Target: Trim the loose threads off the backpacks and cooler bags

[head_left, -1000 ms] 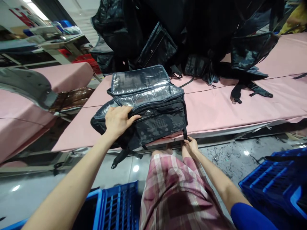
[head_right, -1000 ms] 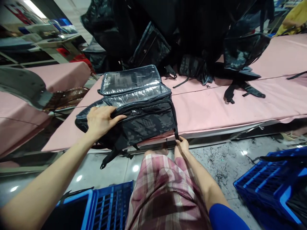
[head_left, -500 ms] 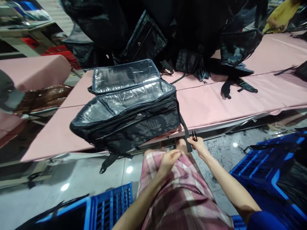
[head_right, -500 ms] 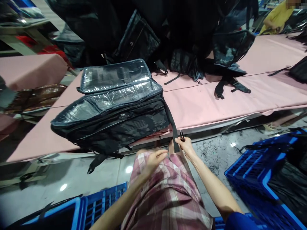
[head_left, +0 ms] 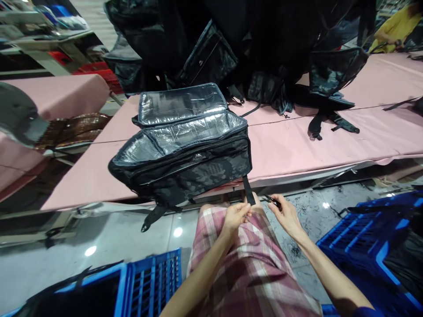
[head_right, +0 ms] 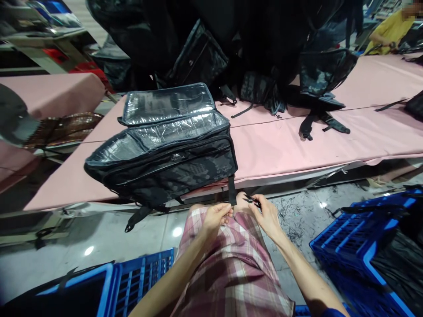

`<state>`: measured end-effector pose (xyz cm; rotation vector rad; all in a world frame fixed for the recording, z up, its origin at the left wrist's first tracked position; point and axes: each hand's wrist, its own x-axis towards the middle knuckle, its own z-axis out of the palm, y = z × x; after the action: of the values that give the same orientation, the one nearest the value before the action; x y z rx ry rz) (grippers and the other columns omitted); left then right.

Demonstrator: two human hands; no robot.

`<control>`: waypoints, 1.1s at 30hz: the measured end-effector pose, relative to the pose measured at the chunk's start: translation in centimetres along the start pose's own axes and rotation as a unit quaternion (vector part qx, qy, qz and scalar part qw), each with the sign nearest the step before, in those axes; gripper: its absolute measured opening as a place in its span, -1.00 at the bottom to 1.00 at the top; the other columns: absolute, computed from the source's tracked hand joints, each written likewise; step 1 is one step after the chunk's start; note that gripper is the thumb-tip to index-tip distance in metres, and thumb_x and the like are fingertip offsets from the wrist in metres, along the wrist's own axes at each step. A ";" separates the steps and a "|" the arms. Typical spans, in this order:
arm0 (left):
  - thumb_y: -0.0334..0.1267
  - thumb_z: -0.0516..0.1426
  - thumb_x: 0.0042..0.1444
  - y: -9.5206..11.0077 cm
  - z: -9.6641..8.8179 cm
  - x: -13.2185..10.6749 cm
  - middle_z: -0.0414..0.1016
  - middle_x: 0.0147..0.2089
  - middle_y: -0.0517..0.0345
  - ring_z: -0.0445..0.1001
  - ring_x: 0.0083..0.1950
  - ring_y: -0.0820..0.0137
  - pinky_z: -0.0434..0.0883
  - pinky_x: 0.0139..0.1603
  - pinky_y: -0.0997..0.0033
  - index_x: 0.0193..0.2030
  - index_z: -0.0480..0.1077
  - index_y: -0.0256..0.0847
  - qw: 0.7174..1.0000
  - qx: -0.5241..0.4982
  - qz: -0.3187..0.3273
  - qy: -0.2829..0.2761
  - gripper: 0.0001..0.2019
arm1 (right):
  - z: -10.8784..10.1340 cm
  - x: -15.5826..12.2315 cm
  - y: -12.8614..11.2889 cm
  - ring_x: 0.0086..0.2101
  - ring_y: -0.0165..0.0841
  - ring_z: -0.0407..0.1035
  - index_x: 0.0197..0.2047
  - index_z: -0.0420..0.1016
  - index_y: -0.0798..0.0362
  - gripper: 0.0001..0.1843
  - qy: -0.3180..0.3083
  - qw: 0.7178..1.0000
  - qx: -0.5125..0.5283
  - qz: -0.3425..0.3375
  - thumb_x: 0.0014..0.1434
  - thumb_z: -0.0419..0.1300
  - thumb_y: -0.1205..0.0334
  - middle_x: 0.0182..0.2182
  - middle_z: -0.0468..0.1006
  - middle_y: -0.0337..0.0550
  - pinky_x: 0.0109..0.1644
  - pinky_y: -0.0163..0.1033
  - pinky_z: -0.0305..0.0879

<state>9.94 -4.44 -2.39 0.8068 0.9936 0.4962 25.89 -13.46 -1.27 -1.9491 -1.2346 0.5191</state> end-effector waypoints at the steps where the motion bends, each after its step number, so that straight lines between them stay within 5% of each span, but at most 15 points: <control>1: 0.01 0.31 -0.37 0.1 -0.1 0.0 0.38 -0.60 0.19 0.27 -0.60 0.58 0.16 -0.65 0.62 -0.53 0.42 -0.36 1.000 0.004 0.007 0.001 -0.58 | -0.2 -0.4 0.0 -0.30 -0.32 0.34 -0.14 0.38 0.00 -0.73 0.000 0.998 -0.039 -0.040 0.16 0.04 0.06 -0.30 0.50 -0.15 -0.21 -0.23 0.19; 6: -0.04 0.29 -0.32 0.5 0.1 -0.3 0.38 -0.61 0.19 0.26 -0.61 0.59 0.16 -0.64 0.61 -0.55 0.41 -0.35 0.999 0.027 0.033 0.000 -0.64 | 0.5 -0.4 -0.4 -0.36 -0.32 0.33 -0.26 0.43 0.04 -0.77 0.007 0.980 -0.122 -0.156 0.18 0.03 0.09 -0.40 0.49 -0.14 -0.26 -0.25 0.17; 12: -0.07 0.26 -0.28 0.3 -0.1 -0.3 0.39 -0.60 0.18 0.28 -0.60 0.57 0.17 -0.63 0.60 -0.56 0.41 -0.35 0.999 0.032 0.036 0.001 -0.68 | 0.6 -0.1 0.1 -0.38 -0.36 0.36 -0.29 0.45 0.00 -0.79 0.004 0.993 -0.066 -0.093 0.17 0.06 0.11 -0.39 0.52 -0.19 -0.31 -0.30 0.19; 26: -0.13 0.23 -0.25 -0.8 0.0 0.2 0.36 -0.65 0.20 0.24 -0.62 0.57 0.19 -0.57 0.56 -0.58 0.41 -0.32 0.993 0.105 0.050 0.013 -0.75 | 1.2 0.1 -0.4 -0.37 -0.31 0.38 -0.30 0.47 0.01 -0.77 -0.038 0.985 -0.109 -0.132 0.16 0.05 0.10 -0.40 0.53 -0.16 -0.27 -0.27 0.20; 30: -0.15 0.22 -0.24 -0.5 -0.2 -0.1 0.36 -0.64 0.19 0.25 -0.61 0.55 0.17 -0.58 0.55 -0.58 0.39 -0.32 0.995 0.085 0.042 -0.004 -0.77 | 1.4 0.8 0.6 -0.40 -0.33 0.38 -0.31 0.44 0.03 -0.73 -0.047 0.997 -0.012 -0.057 0.15 0.03 0.04 -0.41 0.52 -0.17 -0.34 -0.30 0.23; 33: -0.18 0.18 -0.19 0.1 -0.3 -0.5 0.34 -0.61 0.18 0.24 -0.60 0.56 0.13 -0.59 0.56 -0.58 0.35 -0.32 0.999 0.043 0.024 -0.022 -0.79 | 1.6 1.3 0.2 -0.30 -0.31 0.38 -0.13 0.41 0.02 -0.67 -0.076 0.992 0.034 -0.092 0.07 0.13 0.03 -0.28 0.50 -0.14 -0.26 -0.29 0.24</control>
<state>9.43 -4.61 -2.21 0.9160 0.9625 0.4777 25.51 -11.78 -2.41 -1.7430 -1.4561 0.6142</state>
